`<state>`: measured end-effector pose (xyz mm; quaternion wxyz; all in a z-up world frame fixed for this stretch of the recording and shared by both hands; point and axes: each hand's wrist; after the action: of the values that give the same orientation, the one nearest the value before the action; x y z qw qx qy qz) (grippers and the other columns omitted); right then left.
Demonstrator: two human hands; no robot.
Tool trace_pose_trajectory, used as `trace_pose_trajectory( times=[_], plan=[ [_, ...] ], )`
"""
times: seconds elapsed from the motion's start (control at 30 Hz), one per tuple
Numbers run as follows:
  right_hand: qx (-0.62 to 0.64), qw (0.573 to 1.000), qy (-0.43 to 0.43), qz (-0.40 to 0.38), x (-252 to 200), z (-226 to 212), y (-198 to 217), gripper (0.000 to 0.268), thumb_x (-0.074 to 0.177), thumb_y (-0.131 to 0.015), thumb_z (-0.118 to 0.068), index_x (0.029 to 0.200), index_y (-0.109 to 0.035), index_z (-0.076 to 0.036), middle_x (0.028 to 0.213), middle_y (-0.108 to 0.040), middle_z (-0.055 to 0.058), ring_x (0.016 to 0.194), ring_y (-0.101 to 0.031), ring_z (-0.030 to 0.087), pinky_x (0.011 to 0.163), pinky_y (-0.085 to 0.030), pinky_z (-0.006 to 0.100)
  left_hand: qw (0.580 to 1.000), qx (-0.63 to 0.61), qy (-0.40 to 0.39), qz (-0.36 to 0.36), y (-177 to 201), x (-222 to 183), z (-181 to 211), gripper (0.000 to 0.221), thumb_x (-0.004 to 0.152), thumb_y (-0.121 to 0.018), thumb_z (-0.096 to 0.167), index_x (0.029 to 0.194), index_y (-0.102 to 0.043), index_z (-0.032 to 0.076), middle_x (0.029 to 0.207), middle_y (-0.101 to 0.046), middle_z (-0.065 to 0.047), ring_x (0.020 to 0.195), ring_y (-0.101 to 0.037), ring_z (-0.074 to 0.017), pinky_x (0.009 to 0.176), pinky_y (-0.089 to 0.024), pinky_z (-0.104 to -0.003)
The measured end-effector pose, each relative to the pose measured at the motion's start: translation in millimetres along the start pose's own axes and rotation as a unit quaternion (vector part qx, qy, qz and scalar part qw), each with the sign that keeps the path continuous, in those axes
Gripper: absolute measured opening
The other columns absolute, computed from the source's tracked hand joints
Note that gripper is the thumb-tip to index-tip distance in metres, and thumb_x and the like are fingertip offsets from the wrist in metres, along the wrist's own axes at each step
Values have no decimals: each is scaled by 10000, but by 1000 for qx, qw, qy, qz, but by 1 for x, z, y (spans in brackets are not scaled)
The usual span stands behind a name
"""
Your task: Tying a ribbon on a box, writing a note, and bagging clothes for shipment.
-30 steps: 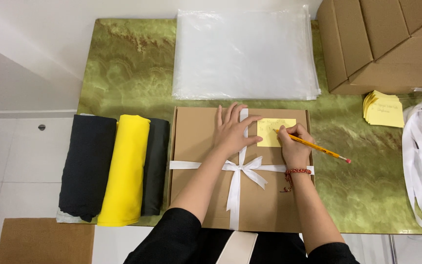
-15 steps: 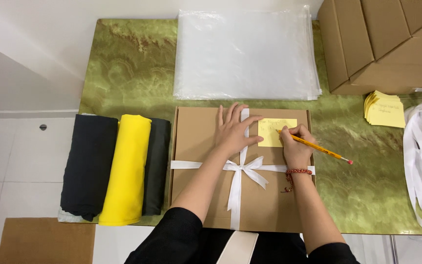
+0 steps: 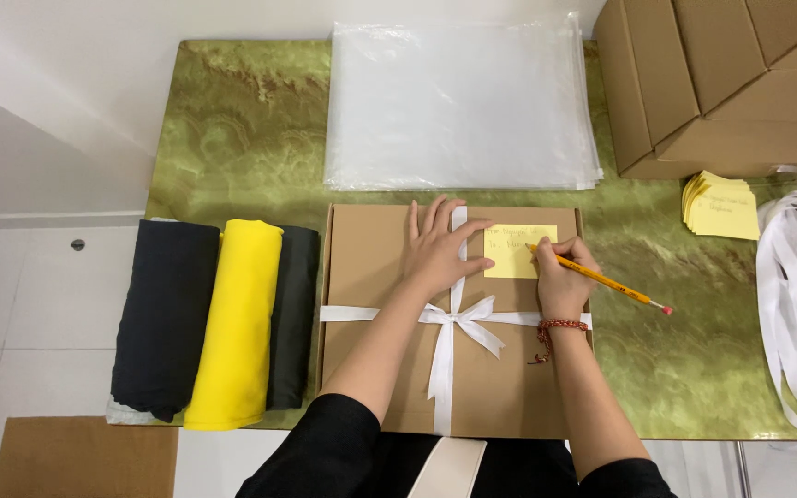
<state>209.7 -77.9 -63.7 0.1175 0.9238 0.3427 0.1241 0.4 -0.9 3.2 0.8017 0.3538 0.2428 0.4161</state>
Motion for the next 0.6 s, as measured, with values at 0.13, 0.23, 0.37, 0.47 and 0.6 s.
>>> trace_pose_trajectory(
  times=[0.13, 0.23, 0.37, 0.47, 0.6],
  plan=[
    [-5, 1000, -3, -8, 1, -7, 1, 201, 947, -813, -49, 793, -686, -30, 681, -696, 153, 645, -684, 170, 568, -484, 269, 1000, -2, 6, -5, 3, -1, 2, 643, 847, -788, 630, 1435, -610, 439, 1650, -352, -37, 1647, -120, -295, 1311, 111, -624],
    [10, 1000, -14, -17, 7, -3, 2, 200, 938, -834, -56, 803, -689, -27, 673, -691, 148, 644, -672, 152, 574, -486, 251, 1000, -3, 2, -1, 3, -1, 3, 643, 845, -789, 629, 1432, -617, 430, 1645, -364, -48, 1644, -136, -306, 1312, 101, -620],
    [18, 998, -45, -49, 9, -9, 6, 196, 941, -827, -106, 809, -687, -66, 654, -683, 119, 610, -643, 132, 557, -485, 242, 1000, -5, 5, 1, 1, -1, 0, 637, 845, -802, 614, 1428, -610, 446, 1645, -359, -39, 1645, -129, -297, 1312, 111, -616],
    [20, 998, -31, -47, 6, -14, 8, 200, 950, -834, -88, 813, -695, -47, 651, -685, 144, 624, -653, 141, 557, -493, 238, 1000, -4, -1, 5, -1, 0, -1, 637, 843, -807, 604, 1426, -602, 451, 1638, -363, -38, 1642, -135, -299, 1312, 104, -619],
    [23, 998, -29, -55, 4, -16, 7, 217, 959, -843, -88, 813, -688, -47, 663, -696, 136, 640, -632, 125, 573, -489, 232, 1000, 3, 0, 4, 0, 1, -1, 639, 843, -809, 608, 1428, -597, 463, 1639, -368, -43, 1642, -139, -302, 1308, 100, -621]
  ],
)
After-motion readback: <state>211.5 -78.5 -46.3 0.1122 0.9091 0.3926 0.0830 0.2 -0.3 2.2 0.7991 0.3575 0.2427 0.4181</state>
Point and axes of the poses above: each hand's wrist, its own x-axis towards the middle knuckle, its own y-axis out of the back of the hand, z = x × y
